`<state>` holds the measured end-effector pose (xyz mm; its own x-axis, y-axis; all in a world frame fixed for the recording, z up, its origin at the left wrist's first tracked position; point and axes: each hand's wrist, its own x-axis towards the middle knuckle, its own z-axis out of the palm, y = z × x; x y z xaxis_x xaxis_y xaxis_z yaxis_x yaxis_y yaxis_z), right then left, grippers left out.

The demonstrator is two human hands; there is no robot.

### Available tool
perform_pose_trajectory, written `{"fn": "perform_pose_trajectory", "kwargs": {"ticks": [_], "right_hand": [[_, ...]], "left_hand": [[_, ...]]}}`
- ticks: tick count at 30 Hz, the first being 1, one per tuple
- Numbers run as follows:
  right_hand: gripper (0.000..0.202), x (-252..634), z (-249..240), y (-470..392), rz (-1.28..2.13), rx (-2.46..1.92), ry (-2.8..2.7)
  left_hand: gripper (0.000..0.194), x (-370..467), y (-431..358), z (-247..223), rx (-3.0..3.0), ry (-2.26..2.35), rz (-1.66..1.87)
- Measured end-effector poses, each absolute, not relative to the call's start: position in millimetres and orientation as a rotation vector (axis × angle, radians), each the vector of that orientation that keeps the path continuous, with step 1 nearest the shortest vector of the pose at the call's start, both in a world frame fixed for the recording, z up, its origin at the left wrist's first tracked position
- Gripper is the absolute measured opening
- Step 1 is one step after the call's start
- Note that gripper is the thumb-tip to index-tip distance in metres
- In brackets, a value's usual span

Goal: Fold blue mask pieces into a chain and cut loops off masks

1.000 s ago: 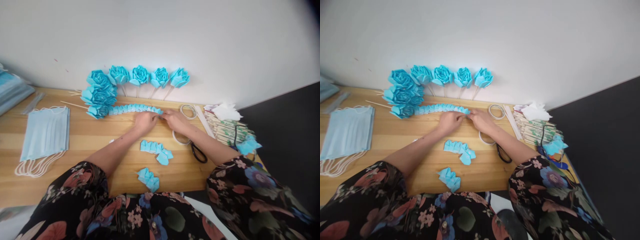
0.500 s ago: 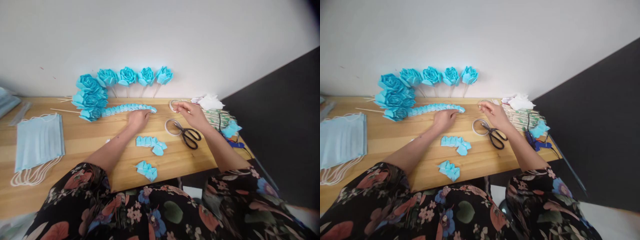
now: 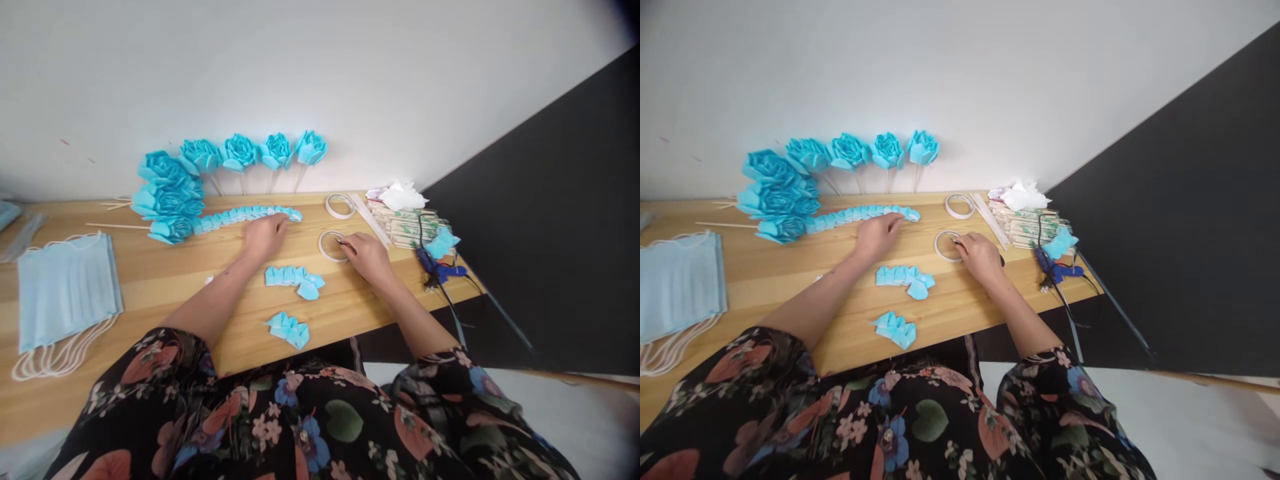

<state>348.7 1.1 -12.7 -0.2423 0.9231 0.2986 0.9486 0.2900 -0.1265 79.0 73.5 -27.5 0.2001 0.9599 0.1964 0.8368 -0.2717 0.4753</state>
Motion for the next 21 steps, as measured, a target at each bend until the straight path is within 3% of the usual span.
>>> {"fn": "perform_pose_trajectory", "kwargs": {"ticks": [6, 13, 21], "right_hand": [[0.022, 346, -23, 8, -0.148, -1.685, -2.164], [0.017, 348, -32, 15, 0.057, -1.817, -1.864], [0.021, 336, -6, 32, 0.212, -1.616, -1.805]], "left_hand": [[0.038, 78, 71, -27, 2.225, 1.678, 0.687], [0.04, 79, 72, -27, 2.217, 1.681, 0.668], [0.043, 87, 75, -26, 2.337, 1.67, 0.508]]}}
